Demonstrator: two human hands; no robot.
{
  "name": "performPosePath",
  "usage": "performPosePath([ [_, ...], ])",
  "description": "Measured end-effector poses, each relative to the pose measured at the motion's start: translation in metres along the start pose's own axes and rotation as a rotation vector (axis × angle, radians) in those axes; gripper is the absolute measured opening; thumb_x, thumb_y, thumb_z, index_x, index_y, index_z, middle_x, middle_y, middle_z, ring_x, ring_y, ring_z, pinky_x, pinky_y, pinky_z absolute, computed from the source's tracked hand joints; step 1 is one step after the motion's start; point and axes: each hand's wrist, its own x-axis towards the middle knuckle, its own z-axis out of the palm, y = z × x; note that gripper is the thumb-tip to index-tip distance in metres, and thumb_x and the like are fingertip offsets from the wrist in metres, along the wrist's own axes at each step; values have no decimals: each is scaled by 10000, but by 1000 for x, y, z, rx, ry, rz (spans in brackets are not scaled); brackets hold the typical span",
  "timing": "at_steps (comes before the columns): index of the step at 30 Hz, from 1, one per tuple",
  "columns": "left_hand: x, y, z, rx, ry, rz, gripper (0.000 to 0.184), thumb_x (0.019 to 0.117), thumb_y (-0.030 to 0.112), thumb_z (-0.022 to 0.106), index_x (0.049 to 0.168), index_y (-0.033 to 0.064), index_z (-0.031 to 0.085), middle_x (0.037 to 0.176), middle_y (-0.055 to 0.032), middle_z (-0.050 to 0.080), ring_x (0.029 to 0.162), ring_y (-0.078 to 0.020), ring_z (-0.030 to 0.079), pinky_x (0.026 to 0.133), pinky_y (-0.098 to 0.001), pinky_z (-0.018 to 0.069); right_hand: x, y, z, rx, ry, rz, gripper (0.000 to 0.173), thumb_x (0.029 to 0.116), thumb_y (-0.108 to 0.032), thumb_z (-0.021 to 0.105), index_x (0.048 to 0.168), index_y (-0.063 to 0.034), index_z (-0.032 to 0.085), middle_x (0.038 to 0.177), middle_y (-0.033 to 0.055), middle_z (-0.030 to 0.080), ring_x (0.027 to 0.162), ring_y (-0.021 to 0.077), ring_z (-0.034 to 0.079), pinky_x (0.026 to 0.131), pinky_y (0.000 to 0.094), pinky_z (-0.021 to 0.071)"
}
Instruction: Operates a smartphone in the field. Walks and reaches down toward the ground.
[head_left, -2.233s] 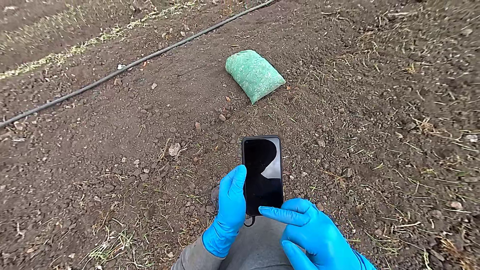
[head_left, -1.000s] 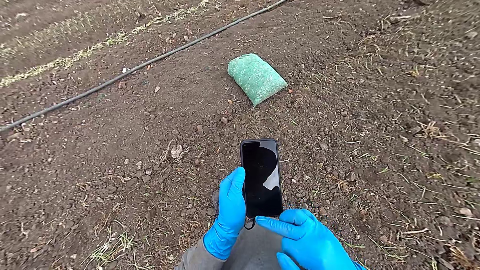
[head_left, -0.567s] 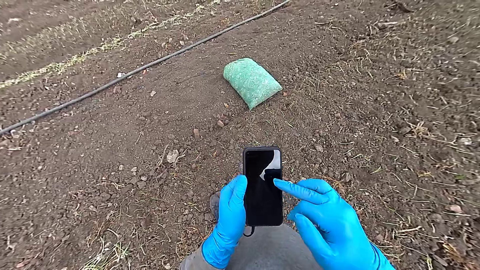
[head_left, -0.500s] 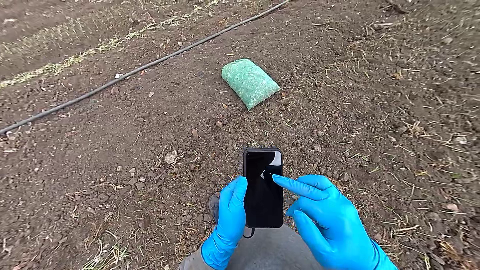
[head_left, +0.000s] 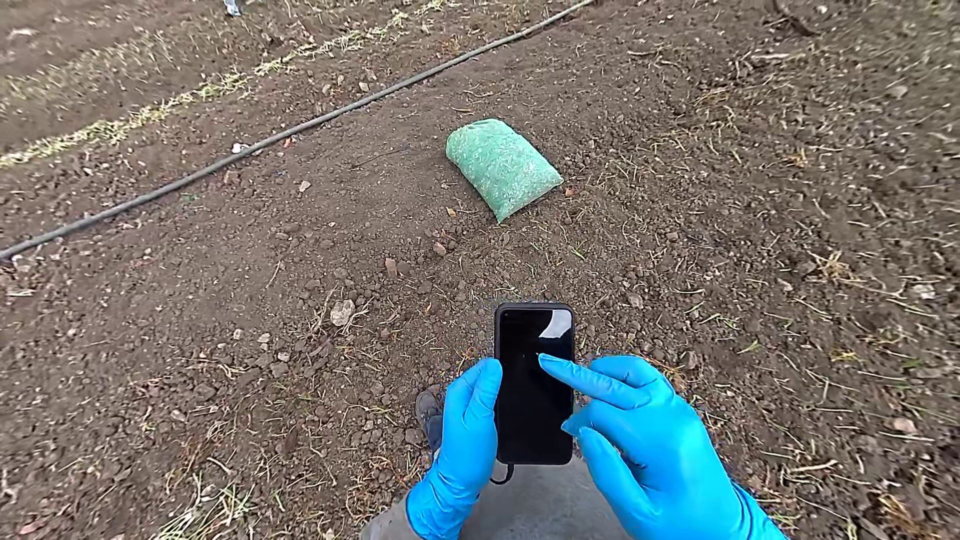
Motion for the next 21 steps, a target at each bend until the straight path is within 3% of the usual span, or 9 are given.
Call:
performPosePath([
  [9, 2, -4, 0, -19, 14, -19, 467, 1117, 266, 367, 1011, -12, 726, 913, -144, 746, 871, -203, 748, 835, -385, 638, 2, 4, -6, 26, 69, 48, 479, 1043, -290, 362, 681, -162, 648, 1317, -48, 707, 1184, 112, 615, 990, 320, 432],
  [21, 23, -14, -17, -115, 3, -42, 453, 1120, 248, 370, 1024, -24, 720, 930, -143, 746, 884, -198, 746, 849, -385, 635, 29, 10, 6, 10, 6, 74, 488, 1049, -282, 349, 663, -156, 620, 1314, -34, 710, 1182, 107, 615, 985, 312, 429],
])
